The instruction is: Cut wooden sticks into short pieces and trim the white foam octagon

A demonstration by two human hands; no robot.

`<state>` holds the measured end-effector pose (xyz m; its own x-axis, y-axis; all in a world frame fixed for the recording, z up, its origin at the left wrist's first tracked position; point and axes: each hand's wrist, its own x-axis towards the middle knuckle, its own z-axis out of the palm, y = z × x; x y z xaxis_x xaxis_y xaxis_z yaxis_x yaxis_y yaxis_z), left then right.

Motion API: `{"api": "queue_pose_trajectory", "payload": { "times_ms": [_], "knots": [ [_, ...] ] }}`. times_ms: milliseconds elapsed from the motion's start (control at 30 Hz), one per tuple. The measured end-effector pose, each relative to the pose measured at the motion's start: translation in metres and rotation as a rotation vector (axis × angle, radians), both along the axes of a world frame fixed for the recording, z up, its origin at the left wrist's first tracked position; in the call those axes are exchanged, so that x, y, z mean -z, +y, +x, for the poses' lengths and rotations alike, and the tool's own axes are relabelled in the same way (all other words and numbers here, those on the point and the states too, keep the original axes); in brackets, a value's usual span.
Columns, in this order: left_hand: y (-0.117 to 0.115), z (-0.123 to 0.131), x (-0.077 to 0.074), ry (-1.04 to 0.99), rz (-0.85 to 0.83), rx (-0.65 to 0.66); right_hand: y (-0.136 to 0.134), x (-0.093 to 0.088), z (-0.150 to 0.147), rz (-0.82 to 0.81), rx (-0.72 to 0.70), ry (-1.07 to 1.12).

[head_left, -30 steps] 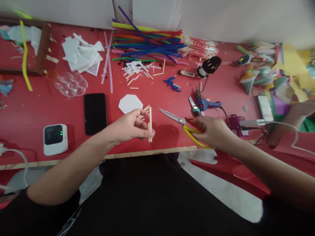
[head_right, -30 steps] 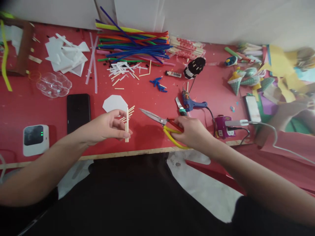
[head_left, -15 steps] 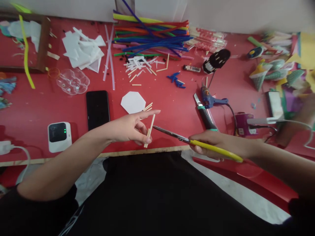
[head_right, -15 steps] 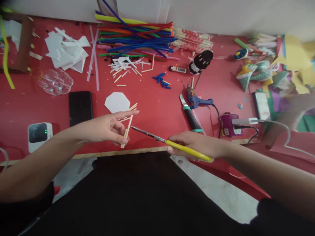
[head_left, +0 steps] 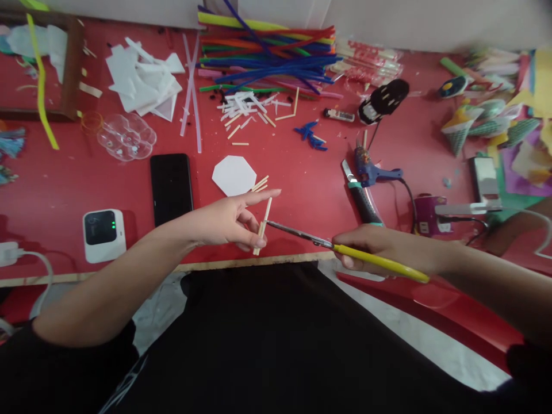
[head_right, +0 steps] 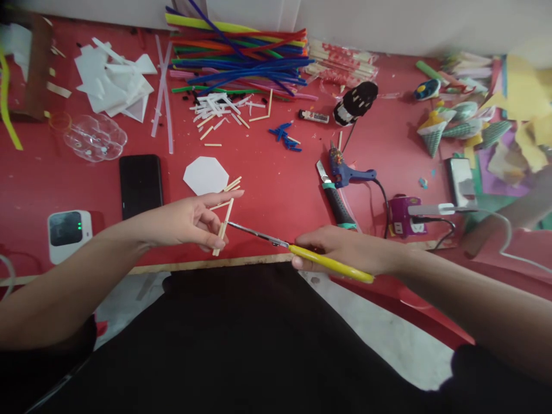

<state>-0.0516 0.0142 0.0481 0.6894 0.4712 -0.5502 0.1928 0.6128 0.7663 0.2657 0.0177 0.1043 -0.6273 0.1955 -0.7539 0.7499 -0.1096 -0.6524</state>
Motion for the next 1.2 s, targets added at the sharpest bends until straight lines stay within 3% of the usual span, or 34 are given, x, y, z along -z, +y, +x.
{"api": "queue_pose_trajectory", "payload": {
  "times_ms": [333,1200],
  "knots": [
    [-0.0026,0.0002,-0.0004,0.042,-0.011,0.004,0.0014,0.0001,-0.0003,0.063,-0.082,-0.020],
    [-0.0027,0.0001,0.0033,0.049,-0.039,0.004,0.0038,0.0073,0.0008,0.103,-0.084,-0.037]
  ]
}}
